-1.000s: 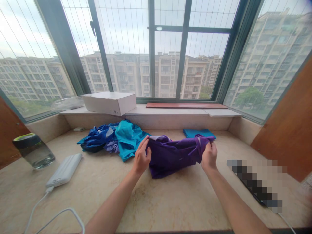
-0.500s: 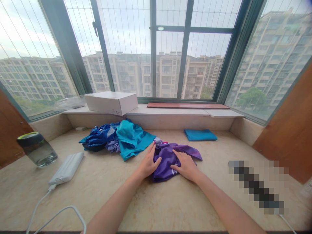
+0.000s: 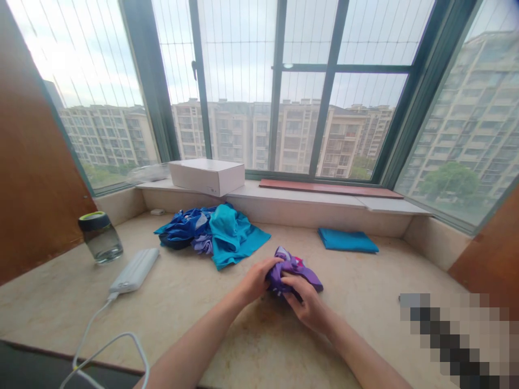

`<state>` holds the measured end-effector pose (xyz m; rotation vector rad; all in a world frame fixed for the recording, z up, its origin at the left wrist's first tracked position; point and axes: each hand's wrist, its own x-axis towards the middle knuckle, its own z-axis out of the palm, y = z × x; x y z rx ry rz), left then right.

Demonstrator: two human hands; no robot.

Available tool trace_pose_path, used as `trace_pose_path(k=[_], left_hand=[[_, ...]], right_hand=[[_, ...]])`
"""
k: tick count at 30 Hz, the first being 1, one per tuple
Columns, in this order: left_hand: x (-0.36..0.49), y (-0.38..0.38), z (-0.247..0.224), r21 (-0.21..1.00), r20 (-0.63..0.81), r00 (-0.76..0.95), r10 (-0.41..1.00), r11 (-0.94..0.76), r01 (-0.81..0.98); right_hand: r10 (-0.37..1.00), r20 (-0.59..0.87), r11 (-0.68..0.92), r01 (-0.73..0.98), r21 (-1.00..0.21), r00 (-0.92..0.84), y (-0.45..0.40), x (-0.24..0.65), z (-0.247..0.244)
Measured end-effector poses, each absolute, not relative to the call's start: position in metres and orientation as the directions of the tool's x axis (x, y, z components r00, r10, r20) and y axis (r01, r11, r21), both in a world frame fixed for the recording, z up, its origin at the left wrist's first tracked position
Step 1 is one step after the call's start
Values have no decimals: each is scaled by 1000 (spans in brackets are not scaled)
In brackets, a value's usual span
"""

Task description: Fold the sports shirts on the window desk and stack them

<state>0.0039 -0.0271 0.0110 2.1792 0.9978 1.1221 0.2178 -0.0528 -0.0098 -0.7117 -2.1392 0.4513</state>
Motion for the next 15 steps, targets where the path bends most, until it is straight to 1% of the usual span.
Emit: trace_pose_path(k=[2, 4, 5, 6, 7, 8, 9, 10, 11, 13, 14, 15], left_hand=[[-14, -18, 35, 689, 577, 211, 789, -609, 392], [-42, -5, 66, 669, 681, -55, 730, -591, 450], [-59, 2, 82, 644, 720, -167, 674, -558, 524], [-77, 8, 97, 613, 740, -238, 629, -485, 624], [-93, 14, 109, 582, 739, -281, 612, -370, 724], [-108, 19, 118, 552, 720, -309, 621, -243, 798], [-121, 23, 123, 545, 697, -327, 638, -176, 820], [-130, 26, 123, 515, 658, -341, 672, -71, 854], [-137, 28, 119, 462, 616, -330, 715, 11, 887], [-141, 32, 101, 303, 524, -250, 814, 97, 948], [-141, 33, 90, 234, 468, -201, 860, 99, 967], [-141, 35, 78, 211, 415, -166, 895, 82, 974]], right_hand=[[587, 626, 809, 338, -481, -514, -54, 222, -5], [568, 650, 823, 348, -449, -505, -51, 228, -4], [564, 655, 825, 354, -440, -502, -49, 230, -4], [564, 654, 825, 360, -434, -503, -47, 233, -5], [566, 649, 824, 367, -432, -508, -45, 235, -7], [570, 641, 822, 374, -431, -514, -44, 236, -8], [574, 633, 819, 380, -431, -520, -43, 236, -10], [579, 622, 815, 387, -431, -527, -43, 236, -11], [585, 610, 811, 394, -432, -535, -43, 235, -12], [594, 583, 805, 406, -433, -555, -44, 232, -13], [599, 567, 800, 413, -434, -565, -44, 231, -14], [607, 552, 795, 423, -435, -572, -45, 230, -15]])
